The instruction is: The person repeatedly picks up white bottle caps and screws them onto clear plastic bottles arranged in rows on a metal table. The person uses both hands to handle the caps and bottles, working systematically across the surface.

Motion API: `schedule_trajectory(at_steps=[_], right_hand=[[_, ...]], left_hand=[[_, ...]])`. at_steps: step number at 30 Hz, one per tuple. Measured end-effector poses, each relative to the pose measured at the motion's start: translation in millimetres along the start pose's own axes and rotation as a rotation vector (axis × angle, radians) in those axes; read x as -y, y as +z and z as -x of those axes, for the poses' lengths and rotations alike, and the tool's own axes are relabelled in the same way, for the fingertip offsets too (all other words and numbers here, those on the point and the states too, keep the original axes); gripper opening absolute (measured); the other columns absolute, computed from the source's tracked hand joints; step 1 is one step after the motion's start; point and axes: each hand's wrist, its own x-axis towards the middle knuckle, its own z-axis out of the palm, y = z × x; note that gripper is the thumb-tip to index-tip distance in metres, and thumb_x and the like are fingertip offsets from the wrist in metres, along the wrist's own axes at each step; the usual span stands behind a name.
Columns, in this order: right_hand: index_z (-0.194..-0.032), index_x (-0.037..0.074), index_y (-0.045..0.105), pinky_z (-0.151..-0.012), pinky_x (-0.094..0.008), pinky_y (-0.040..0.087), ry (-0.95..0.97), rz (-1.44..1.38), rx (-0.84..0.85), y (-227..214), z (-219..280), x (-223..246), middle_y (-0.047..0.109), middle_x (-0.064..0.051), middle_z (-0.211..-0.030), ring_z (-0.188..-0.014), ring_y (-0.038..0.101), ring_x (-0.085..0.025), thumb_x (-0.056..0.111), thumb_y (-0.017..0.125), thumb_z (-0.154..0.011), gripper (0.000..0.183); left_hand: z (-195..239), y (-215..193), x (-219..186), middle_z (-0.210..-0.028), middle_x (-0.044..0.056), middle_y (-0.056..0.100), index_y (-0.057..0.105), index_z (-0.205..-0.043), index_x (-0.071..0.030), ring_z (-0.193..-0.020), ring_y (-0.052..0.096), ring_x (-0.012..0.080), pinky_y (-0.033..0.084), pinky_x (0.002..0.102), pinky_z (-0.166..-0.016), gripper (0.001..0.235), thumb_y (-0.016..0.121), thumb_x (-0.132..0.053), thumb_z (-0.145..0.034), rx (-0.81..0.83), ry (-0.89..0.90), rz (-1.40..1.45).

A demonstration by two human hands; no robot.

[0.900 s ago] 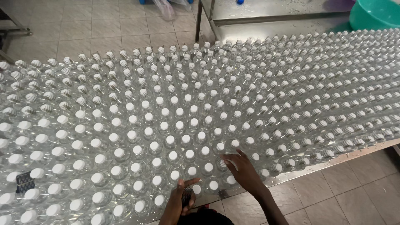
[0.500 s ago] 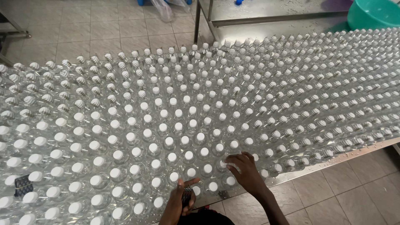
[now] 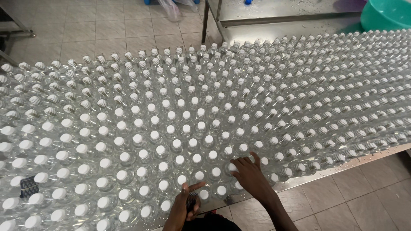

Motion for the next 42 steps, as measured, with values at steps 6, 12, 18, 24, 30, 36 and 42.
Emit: schedule_trajectory(at_steps=[6, 12, 18, 24, 30, 36, 42], right_hand=[[-0.144, 0.018, 0.061, -0.135, -0.054, 0.003, 0.074, -0.082, 0.145, -25, -3, 11, 0.067, 0.001, -0.137, -0.139, 0.056, -0.017, 0.035, 0.062, -0.106, 0.042], [-0.132, 0.017, 0.072, -0.122, -0.048, 0.023, -0.142, -0.236, -0.302, -47, 27, 72, 0.072, 0.001, -0.140, -0.139, 0.055, -0.021, 0.042, 0.073, -0.100, 0.041], [-0.122, 0.019, 0.084, -0.111, -0.042, 0.050, -0.093, -0.780, -0.035, -23, 48, 169, 0.072, -0.005, -0.132, -0.131, 0.065, -0.024, 0.041, 0.084, -0.091, 0.038], [-0.092, 0.020, 0.092, -0.079, -0.027, 0.060, 0.368, -0.987, -0.075, -11, 70, 203, 0.089, 0.004, -0.093, -0.082, 0.078, -0.009, 0.017, 0.098, -0.074, 0.020], [-0.107, 0.018, 0.093, -0.081, -0.027, 0.064, 0.281, -0.982, -0.254, 15, 100, 206, 0.091, -0.001, -0.090, -0.085, 0.086, -0.012, 0.010, 0.100, -0.074, 0.034], [-0.108, 0.020, 0.091, -0.109, -0.041, 0.064, 0.453, -0.838, -0.298, -2, 105, 166, 0.090, -0.003, -0.125, -0.116, 0.087, -0.019, 0.032, 0.081, -0.093, 0.021], [-0.135, 0.024, 0.077, -0.113, -0.040, 0.051, 0.525, -0.576, -0.350, -35, 75, 104, 0.079, 0.005, -0.142, -0.138, 0.065, -0.018, 0.042, 0.054, -0.108, 0.040]], left_hand=[[4, -12, -2, -0.055, 0.006, 0.052, 0.069, -0.156, -0.002, -0.035, 0.028, 0.0088, 0.022, 0.025, -0.035, 0.095, 0.038, -0.071, -0.097, 0.033, -0.049, 0.041], [19, -5, -17, -0.057, 0.006, 0.057, 0.064, -0.160, -0.008, -0.034, 0.032, 0.0075, 0.027, 0.023, -0.033, 0.098, 0.037, -0.074, -0.094, 0.084, -0.018, 0.064], [49, 12, -36, -0.067, 0.009, 0.065, 0.068, -0.082, -0.005, -0.048, 0.048, 0.0130, 0.030, 0.023, -0.046, 0.087, 0.021, -0.074, -0.104, 0.017, -0.177, -0.300], [66, -17, -15, -0.069, 0.004, 0.067, 0.087, -0.119, -0.012, -0.057, 0.054, 0.0093, 0.033, 0.022, -0.048, 0.078, 0.030, -0.063, -0.104, 0.068, -0.121, -0.407], [81, -26, -11, -0.072, 0.003, 0.060, 0.087, -0.128, -0.012, -0.060, 0.050, 0.0093, 0.030, 0.021, -0.049, 0.076, 0.034, -0.062, -0.106, 0.124, -0.286, -0.342], [86, -33, -7, -0.063, 0.008, 0.058, 0.072, -0.156, -0.014, -0.043, 0.032, 0.0100, 0.023, 0.023, -0.044, 0.087, 0.031, -0.067, -0.100, 0.170, -0.194, -0.309], [76, -47, 18, -0.062, 0.006, 0.058, 0.069, -0.156, -0.010, -0.040, 0.032, 0.0096, 0.025, 0.023, -0.040, 0.097, 0.035, -0.074, -0.093, 0.109, -0.144, -0.220]])
